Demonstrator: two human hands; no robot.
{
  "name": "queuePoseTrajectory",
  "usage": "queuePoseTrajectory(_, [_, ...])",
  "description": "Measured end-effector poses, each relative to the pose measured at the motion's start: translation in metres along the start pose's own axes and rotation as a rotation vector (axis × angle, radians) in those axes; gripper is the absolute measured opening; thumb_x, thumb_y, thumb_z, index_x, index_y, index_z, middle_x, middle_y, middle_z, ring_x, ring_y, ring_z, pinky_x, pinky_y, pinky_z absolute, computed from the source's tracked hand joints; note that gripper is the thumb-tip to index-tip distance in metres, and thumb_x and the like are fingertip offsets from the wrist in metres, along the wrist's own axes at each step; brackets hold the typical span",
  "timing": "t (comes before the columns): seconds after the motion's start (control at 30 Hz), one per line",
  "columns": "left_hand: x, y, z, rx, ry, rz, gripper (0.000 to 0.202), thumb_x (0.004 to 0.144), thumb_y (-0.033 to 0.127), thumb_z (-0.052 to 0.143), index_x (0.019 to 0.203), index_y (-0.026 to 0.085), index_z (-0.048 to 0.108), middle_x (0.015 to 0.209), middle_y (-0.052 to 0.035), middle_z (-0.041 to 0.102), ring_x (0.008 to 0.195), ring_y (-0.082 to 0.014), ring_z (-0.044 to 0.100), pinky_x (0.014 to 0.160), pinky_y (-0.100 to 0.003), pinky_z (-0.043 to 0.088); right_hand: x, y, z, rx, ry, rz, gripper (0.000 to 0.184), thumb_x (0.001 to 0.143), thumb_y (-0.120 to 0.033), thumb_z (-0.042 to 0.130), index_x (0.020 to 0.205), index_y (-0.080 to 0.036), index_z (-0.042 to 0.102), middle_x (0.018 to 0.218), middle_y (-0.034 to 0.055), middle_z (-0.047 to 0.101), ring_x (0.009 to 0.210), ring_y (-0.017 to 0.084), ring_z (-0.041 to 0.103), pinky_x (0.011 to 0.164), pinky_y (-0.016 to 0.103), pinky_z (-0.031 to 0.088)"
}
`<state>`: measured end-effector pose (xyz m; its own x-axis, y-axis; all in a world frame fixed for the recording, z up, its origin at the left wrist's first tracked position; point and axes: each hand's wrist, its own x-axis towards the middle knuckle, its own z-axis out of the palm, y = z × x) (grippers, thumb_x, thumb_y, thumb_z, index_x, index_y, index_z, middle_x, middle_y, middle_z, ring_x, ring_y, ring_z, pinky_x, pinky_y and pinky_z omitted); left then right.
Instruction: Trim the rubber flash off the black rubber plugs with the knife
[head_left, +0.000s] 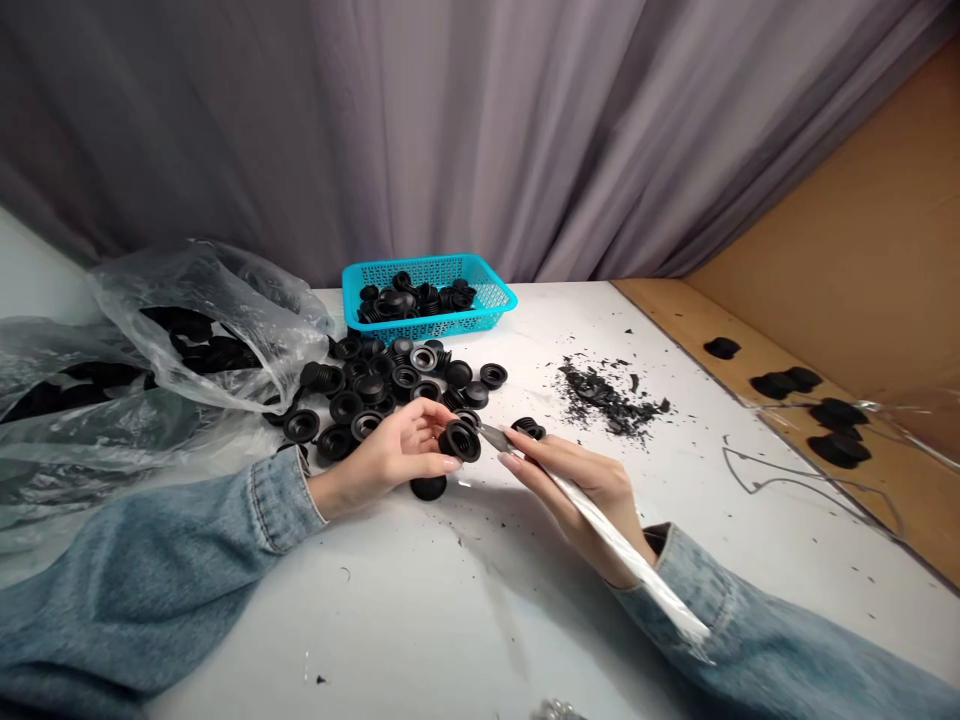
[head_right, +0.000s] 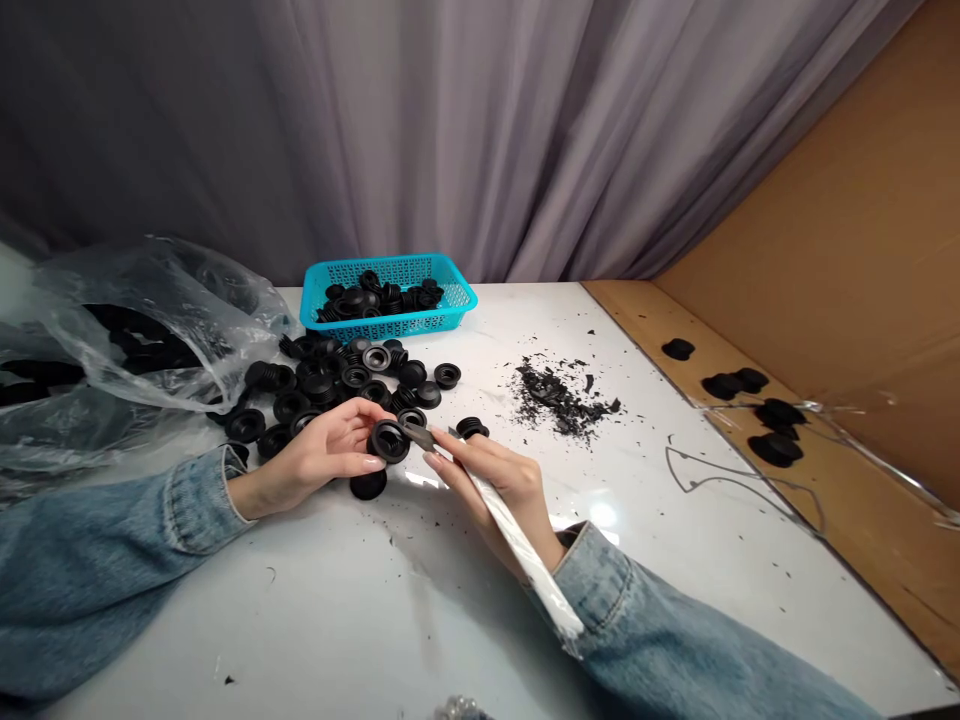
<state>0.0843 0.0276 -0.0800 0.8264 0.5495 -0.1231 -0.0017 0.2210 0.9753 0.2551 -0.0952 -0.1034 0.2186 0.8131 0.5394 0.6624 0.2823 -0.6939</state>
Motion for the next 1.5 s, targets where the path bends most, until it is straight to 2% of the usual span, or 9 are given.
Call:
queuePoseTrajectory(0.43, [-0.002, -0.008, -0.003, 0.184, -0.07, 0.129, 0.034, 0.073, 0.022, 0.07, 0.102, 0.016, 0.053, 0.102, -0.0057, 0.06, 0.096, -0.0171, 0.057, 0.088, -0.034, 0.044, 0.0, -0.001, -0.002, 0.006, -0.026, 0.041, 0.022, 0.084, -0.023, 0.058, 0.1, -0.017, 0.071, 0.06, -0.0002, 0.055, 0.05, 0.009, 0.05, 0.048, 0.022, 0.043])
queuePoseTrajectory(0.67, [-0.002, -0.01, -0.002, 0.193, -0.033, 0.165, 0.035, 0.072, 0.021, 0.071, 0.102, 0.017, 0.054, 0.102, -0.0058, 0.06, 0.098, -0.0184, 0.056, 0.091, -0.035, 0.043, 0.0, 0.0, 0.0, 0.005, -0.027, 0.028, 0.022, 0.082, -0.022, 0.06, 0.1, -0.018, 0.071, 0.058, -0.0009, 0.054, 0.049, 0.009, 0.049, 0.045, 0.021, 0.041])
queuePoseTrajectory(0.8, [-0.001, -0.012, -0.002, 0.159, -0.032, 0.161, 0.036, 0.072, 0.02, 0.071, 0.103, 0.017, 0.053, 0.104, -0.006, 0.06, 0.1, -0.0186, 0.056, 0.092, -0.035, 0.043, 0.0, -0.001, 0.001, 0.017, 0.014, 0.005, 0.021, 0.082, -0.022, 0.059, 0.099, -0.019, 0.072, 0.056, -0.0014, 0.053, 0.046, 0.009, 0.047, 0.043, 0.02, 0.039])
queuePoseTrajectory(1.33, [-0.002, -0.012, -0.003, 0.134, -0.021, 0.123, 0.036, 0.071, 0.021, 0.071, 0.103, 0.016, 0.056, 0.104, -0.0067, 0.062, 0.102, -0.0194, 0.057, 0.094, -0.036, 0.042, 0.0, -0.001, 0.001, -0.047, -0.01, -0.037, 0.022, 0.083, -0.019, 0.058, 0.1, -0.014, 0.071, 0.06, 0.0003, 0.054, 0.048, 0.008, 0.048, 0.047, 0.02, 0.041])
queuePoseTrajectory(1.5, [-0.002, -0.009, -0.001, 0.129, -0.011, 0.103, 0.035, 0.07, 0.019, 0.071, 0.102, 0.015, 0.057, 0.104, -0.0072, 0.063, 0.101, -0.0197, 0.057, 0.093, -0.035, 0.043, -0.002, 0.001, 0.0, -0.064, -0.034, -0.011, 0.023, 0.084, -0.021, 0.058, 0.103, -0.017, 0.07, 0.061, -0.0003, 0.054, 0.05, 0.008, 0.047, 0.049, 0.02, 0.042])
